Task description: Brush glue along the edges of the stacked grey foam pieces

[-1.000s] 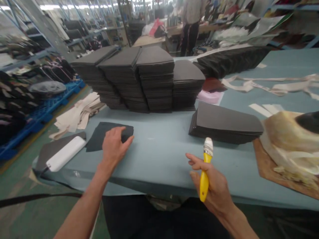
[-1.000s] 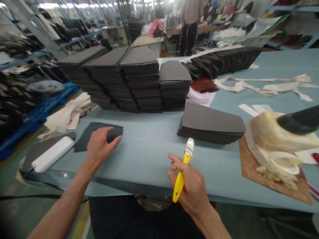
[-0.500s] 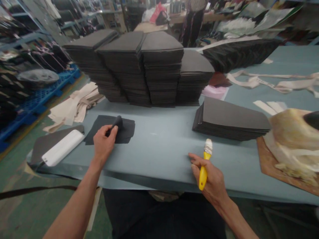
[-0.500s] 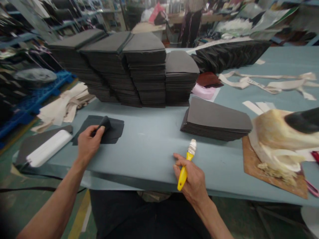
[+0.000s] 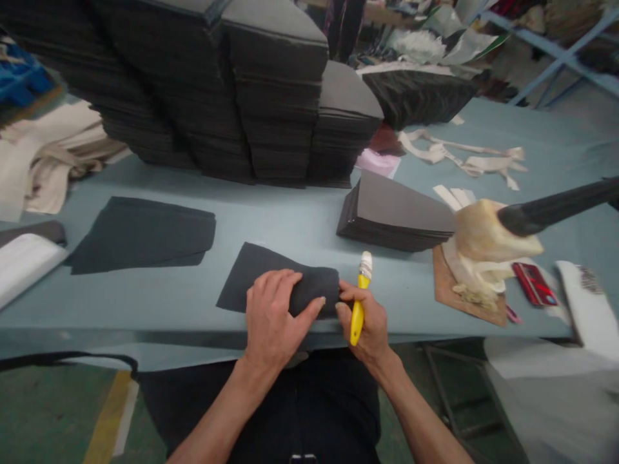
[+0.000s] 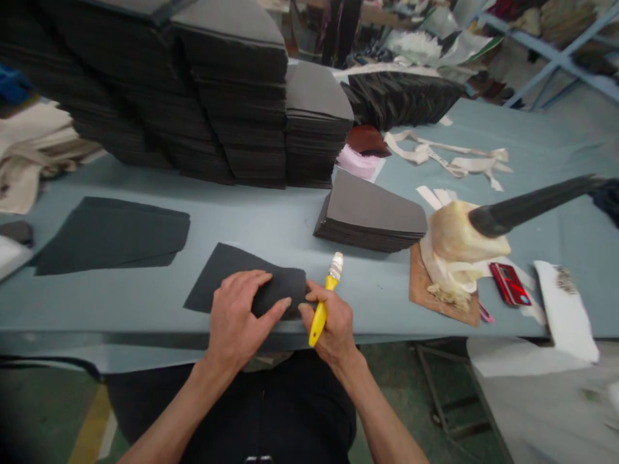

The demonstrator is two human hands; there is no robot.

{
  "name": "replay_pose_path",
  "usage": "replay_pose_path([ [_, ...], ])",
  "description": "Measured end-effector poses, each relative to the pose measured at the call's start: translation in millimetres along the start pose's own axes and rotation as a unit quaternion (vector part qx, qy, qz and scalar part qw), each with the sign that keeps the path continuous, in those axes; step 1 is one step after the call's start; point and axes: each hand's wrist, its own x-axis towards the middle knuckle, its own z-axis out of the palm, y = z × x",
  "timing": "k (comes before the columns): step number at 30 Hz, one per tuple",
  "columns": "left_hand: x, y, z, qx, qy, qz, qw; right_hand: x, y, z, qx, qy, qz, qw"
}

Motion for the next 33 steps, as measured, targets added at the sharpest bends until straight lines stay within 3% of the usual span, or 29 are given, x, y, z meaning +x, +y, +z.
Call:
replay_pose_path([
  [3, -6.4, -3.9, 3.4, 0.070, -0.026, 0.055, 0.996, -1.3, 0.3, 2.2, 0.018, 0.016, 0.025, 0.999],
  [11, -2.8, -33.1, -19.8, 0.126, -0.121, 0.157, 0.972, 0.2, 0.4, 7.1, 0.044, 0.049, 0.024, 0.998],
  [19, 1.0, -27.3, -10.6, 0.174, -0.071, 0.170, 0.967, 1.4, -4.8, 5.7, 0.065, 0.071, -0.017, 0.995],
  [25, 5.0, -41.8, -6.4, 0.160, -0.062, 0.188, 0.967, -0.8, -6.8, -11.9, 0.086, 0.104, -0.029, 0.990],
  [29, 5.9, -43.4, -4.9, 0.154, -0.066, 0.174, 0.970, -1.5, -14.3, -38.3, 0.137, 0.145, 0.039, 0.979],
  [33, 4.7, -46.7, -3.5, 0.161, -0.066, 0.161, 0.971, 4.1, -15.6, -62.4, 0.235, 0.200, 0.148, 0.940],
])
